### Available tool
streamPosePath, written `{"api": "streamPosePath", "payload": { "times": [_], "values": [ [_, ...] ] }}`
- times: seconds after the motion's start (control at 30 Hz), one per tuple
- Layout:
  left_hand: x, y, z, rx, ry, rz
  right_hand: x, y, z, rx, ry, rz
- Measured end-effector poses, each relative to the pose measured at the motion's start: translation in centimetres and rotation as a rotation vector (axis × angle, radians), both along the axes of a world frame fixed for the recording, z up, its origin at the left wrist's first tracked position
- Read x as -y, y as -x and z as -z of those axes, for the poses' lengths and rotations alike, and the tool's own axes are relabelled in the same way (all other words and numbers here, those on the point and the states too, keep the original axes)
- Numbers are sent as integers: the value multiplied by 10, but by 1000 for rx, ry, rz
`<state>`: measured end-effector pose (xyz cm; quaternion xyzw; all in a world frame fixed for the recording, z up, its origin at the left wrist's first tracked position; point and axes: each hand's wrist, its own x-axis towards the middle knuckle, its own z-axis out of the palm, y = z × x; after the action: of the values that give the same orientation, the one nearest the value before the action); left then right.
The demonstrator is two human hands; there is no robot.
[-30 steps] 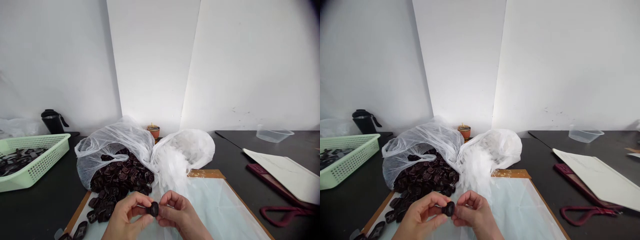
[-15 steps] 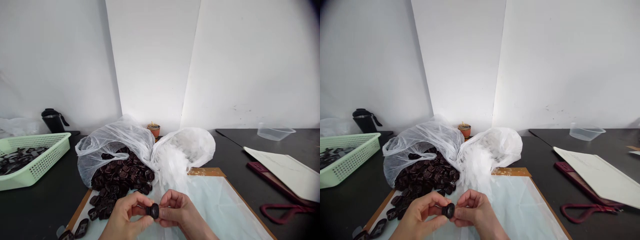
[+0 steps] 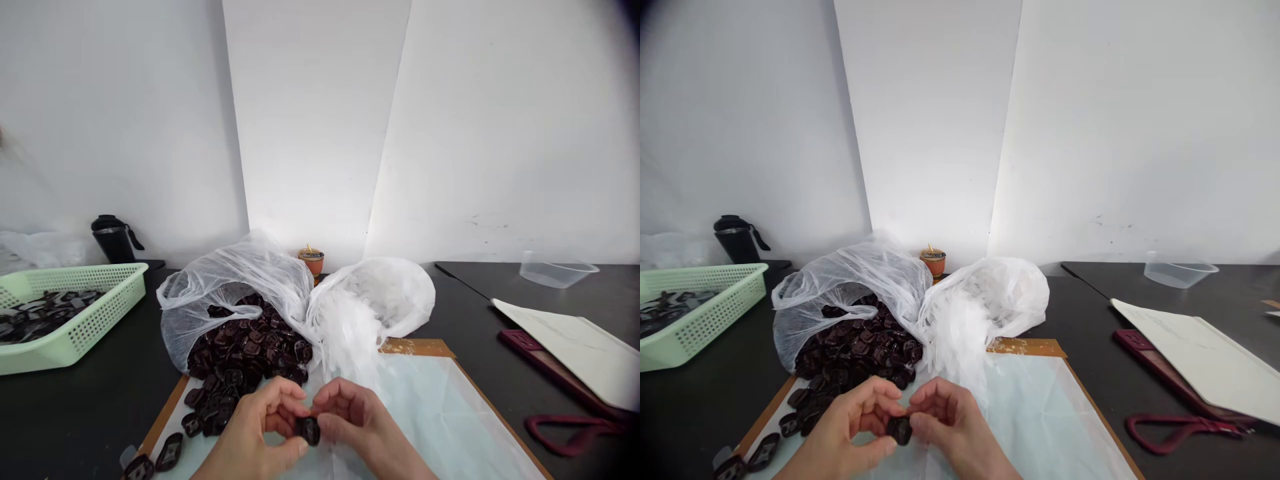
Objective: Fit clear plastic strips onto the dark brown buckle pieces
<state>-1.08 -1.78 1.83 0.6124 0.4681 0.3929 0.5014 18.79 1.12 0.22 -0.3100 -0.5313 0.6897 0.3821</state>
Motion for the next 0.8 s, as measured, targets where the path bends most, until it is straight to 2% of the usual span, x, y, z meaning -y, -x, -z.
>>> {"api": "streamPosePath", "payload": {
  "times": [0.13, 0.33, 0.5, 0.67, 0.8],
  "values": [
    [-1, -1, 9, 142, 110, 20, 4, 1, 4, 134, -268, 36],
    [-8, -1, 18, 447, 259, 52, 4, 4, 9, 98, -244, 27],
    [-4, -10, 15, 632, 356, -32, 5, 5, 5, 224, -364, 119],
    [-4, -15, 27, 696, 405, -35, 10, 7, -2, 359, -574, 198],
    [-8, -12, 36, 667, 431, -18, 10, 7, -3, 447, -651, 151]
  ]
}}
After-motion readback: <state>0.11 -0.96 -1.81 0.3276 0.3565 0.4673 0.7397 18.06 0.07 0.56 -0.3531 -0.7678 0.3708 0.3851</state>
